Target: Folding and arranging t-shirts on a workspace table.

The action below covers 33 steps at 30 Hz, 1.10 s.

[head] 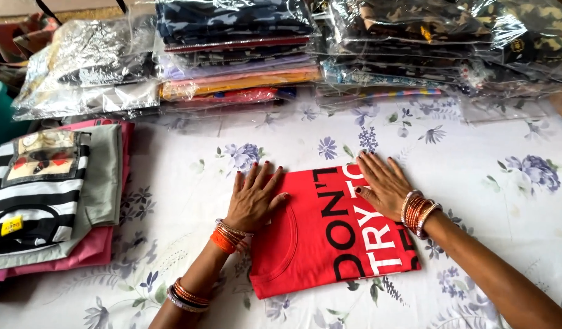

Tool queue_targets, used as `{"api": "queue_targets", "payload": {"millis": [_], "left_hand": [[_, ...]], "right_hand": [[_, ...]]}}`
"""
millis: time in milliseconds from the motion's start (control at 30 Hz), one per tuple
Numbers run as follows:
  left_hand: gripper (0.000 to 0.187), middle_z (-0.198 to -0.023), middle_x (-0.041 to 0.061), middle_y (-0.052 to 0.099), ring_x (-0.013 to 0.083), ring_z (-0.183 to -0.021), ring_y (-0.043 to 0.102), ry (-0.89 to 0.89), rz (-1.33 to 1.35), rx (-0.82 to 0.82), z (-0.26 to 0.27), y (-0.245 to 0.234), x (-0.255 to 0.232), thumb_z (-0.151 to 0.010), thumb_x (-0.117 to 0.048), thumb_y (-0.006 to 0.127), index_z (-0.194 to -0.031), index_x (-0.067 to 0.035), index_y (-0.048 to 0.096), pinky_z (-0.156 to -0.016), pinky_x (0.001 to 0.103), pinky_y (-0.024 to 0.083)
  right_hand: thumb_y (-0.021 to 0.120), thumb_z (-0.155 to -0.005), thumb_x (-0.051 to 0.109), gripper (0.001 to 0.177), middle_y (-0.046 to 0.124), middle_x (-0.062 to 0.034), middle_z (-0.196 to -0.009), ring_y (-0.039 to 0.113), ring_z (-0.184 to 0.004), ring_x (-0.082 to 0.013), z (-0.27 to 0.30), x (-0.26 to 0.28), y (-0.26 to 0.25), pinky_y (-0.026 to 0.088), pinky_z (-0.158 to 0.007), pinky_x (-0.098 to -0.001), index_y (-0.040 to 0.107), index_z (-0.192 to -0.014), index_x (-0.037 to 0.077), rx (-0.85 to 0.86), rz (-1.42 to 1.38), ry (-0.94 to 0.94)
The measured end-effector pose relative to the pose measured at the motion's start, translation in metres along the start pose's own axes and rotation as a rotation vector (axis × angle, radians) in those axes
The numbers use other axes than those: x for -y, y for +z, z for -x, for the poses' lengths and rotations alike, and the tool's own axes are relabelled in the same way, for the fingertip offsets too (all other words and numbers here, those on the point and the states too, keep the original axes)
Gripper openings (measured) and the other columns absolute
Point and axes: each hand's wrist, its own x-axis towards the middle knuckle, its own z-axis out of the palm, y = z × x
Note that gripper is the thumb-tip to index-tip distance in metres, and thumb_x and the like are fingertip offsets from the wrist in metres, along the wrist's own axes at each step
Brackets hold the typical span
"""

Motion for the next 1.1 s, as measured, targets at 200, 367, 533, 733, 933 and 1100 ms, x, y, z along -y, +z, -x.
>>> {"api": "queue_targets", "payload": {"millis": [200, 367, 533, 733, 933, 1100], "left_hand": [[0.076, -0.166, 0.014, 0.024, 0.0377, -0.153, 0.014, -0.052, 0.042, 0.020, 0.002, -0.001, -0.001, -0.098, -0.070, 0.029, -0.160, -0.025, 0.028, -0.120, 0.062, 0.004], [0.076, -0.166, 0.012, 0.022, 0.0366, -0.154, 0.013, -0.065, 0.040, 0.040, 0.000, -0.008, -0.006, -0.097, -0.070, 0.030, -0.159, -0.026, 0.028, -0.119, 0.064, 0.002], [0.078, -0.165, 0.015, 0.024, 0.0361, -0.154, 0.014, -0.001, -0.107, -0.094, 0.008, -0.014, -0.040, -0.096, -0.066, 0.039, -0.158, -0.017, 0.030, -0.118, 0.067, 0.005], [0.085, -0.164, 0.023, 0.026, 0.0408, -0.152, 0.019, 0.327, 0.116, -0.060, 0.064, -0.030, -0.097, -0.098, -0.066, 0.045, -0.158, -0.008, 0.031, -0.117, 0.064, 0.013], [0.080, -0.164, 0.019, 0.029, 0.0375, -0.152, 0.023, 0.343, 0.137, 0.024, 0.096, -0.041, -0.087, -0.100, -0.064, 0.044, -0.160, -0.013, 0.032, -0.120, 0.058, 0.013], [0.079, -0.163, 0.019, 0.030, 0.0372, -0.151, 0.023, 0.343, 0.143, 0.011, 0.097, -0.039, -0.085, -0.099, -0.063, 0.044, -0.160, -0.013, 0.032, -0.120, 0.058, 0.013]], "right_hand": [[0.013, -0.098, 0.068, 0.086, 0.011, -0.0112, -0.168, 0.010, -0.154, -0.0256, 0.001, 0.003, 0.001, 0.003, -0.123, -0.0482, 0.008, -0.161, 0.010, -0.070, -0.088, 0.009], [0.017, -0.098, 0.067, 0.083, 0.015, -0.0136, -0.168, 0.011, -0.154, -0.0295, 0.006, 0.010, -0.007, 0.004, -0.123, -0.0502, 0.013, -0.161, 0.013, -0.083, 0.007, 0.087], [0.018, -0.098, 0.068, 0.085, 0.017, -0.0226, -0.165, 0.011, -0.154, -0.0349, 0.020, 0.043, -0.037, 0.004, -0.121, -0.0530, 0.014, -0.159, 0.009, -0.132, 0.249, 0.171], [0.020, -0.099, 0.069, 0.089, 0.012, -0.0233, -0.166, 0.009, -0.154, -0.0345, 0.057, 0.075, -0.037, 0.004, -0.123, -0.0516, 0.010, -0.161, 0.007, -0.120, -0.106, -0.094], [0.023, -0.095, 0.069, 0.085, 0.005, -0.0158, -0.168, 0.009, -0.153, -0.0305, 0.089, 0.049, -0.026, 0.002, -0.121, -0.0526, 0.009, -0.161, 0.017, -0.071, -0.081, -0.074], [0.025, -0.095, 0.068, 0.084, 0.003, -0.0123, -0.169, 0.009, -0.154, -0.0315, 0.099, 0.043, -0.026, 0.002, -0.122, -0.0537, 0.009, -0.161, 0.020, -0.078, -0.084, -0.021]]}}
